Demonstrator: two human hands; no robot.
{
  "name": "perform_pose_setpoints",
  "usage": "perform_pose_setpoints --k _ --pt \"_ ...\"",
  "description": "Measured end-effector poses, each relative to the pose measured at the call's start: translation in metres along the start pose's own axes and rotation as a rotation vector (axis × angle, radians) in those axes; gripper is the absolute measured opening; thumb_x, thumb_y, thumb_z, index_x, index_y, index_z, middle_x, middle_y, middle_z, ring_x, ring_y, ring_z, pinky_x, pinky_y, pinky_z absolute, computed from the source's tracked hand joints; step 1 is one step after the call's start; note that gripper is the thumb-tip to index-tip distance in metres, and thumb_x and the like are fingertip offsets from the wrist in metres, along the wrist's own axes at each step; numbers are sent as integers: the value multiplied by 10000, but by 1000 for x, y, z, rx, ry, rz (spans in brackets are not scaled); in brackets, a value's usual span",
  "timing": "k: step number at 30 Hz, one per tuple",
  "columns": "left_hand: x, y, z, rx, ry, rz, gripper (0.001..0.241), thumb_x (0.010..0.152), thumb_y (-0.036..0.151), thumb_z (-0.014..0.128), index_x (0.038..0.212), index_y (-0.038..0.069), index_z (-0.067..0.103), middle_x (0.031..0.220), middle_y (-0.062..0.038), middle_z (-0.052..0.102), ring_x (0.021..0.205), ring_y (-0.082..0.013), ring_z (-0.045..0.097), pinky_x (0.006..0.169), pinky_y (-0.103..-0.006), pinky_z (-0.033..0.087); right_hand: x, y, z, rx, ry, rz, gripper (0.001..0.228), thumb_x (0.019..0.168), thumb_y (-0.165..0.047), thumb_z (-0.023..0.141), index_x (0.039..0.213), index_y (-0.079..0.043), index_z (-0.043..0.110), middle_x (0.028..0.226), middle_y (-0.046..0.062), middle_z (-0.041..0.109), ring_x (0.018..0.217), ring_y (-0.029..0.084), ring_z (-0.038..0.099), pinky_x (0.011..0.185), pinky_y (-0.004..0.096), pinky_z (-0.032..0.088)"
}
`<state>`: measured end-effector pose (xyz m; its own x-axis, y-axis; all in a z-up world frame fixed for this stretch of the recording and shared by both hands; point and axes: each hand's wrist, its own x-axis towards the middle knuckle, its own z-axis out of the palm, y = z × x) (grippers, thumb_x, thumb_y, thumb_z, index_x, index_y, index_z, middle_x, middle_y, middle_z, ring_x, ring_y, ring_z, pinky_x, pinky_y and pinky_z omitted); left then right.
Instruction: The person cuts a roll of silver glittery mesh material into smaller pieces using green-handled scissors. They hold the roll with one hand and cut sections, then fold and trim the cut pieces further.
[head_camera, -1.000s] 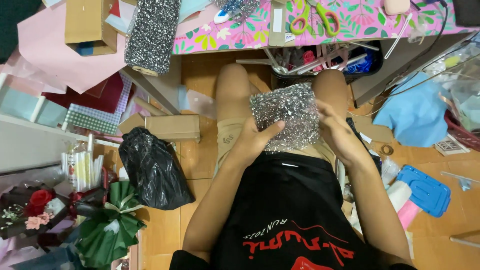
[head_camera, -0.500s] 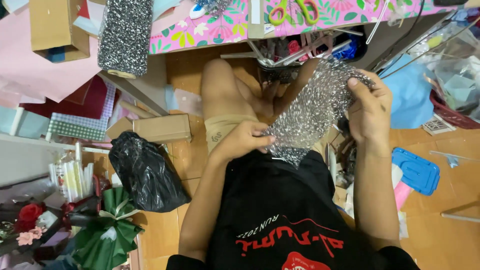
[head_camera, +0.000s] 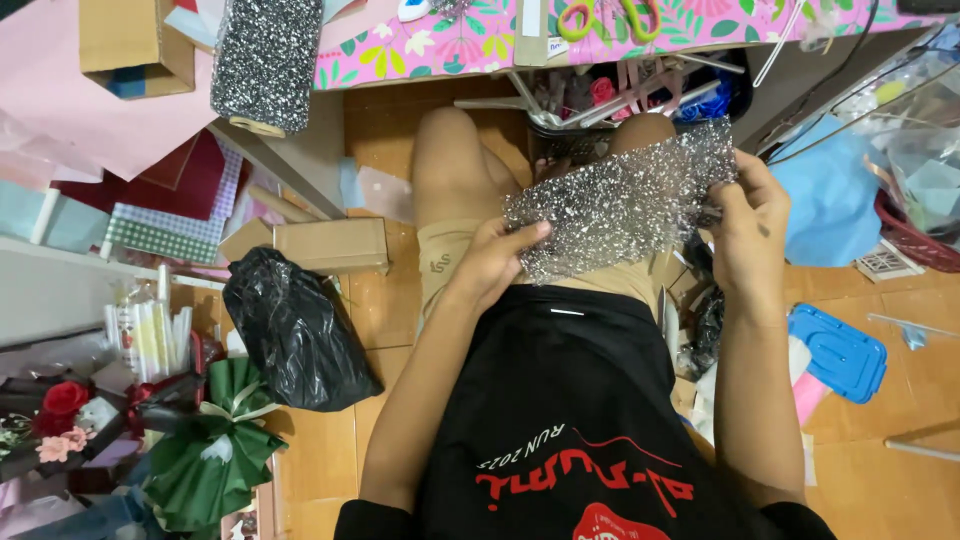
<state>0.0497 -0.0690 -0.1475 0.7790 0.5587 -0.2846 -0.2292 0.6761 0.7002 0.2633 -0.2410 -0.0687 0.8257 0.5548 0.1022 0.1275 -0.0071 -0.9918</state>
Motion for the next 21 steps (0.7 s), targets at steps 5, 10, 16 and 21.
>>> perform_pose_setpoints --k 5,10,16,21 --pt "-11 24 12 268 127 86 197 864 218 798 839 45 707 834 -42 712 719 -128 646 623 -250 502 -13 -26 3 -242 -196 -161 198 1073 -277 636 1118 -85 626 1024 4 641 930 114 586 848 271 478" --pt "-20 36 19 401 135 169 284 911 272 761 700 135 630 712 66 610 655 -45 533 564 -209 396 -8 -8 4 -286 -178 -146 115 1083 -203 686 1051 -93 681 1015 -22 674 934 80 564 854 261 461" --pt "-24 48 26 291 140 200 265 868 212 784 1003 -14 766 914 -76 764 783 -134 692 685 -251 582 0 17 -4 -126 -170 -53 237 1058 -196 722 856 -151 606 850 -108 532 836 18 436 764 213 336" --pt "-25 50 22 251 127 249 169 868 201 801 919 52 741 895 -22 745 801 -91 657 724 -238 550 2 15 -6 117 -212 79 87 988 -109 745 946 -127 671 943 -37 683 873 44 617 811 194 513"
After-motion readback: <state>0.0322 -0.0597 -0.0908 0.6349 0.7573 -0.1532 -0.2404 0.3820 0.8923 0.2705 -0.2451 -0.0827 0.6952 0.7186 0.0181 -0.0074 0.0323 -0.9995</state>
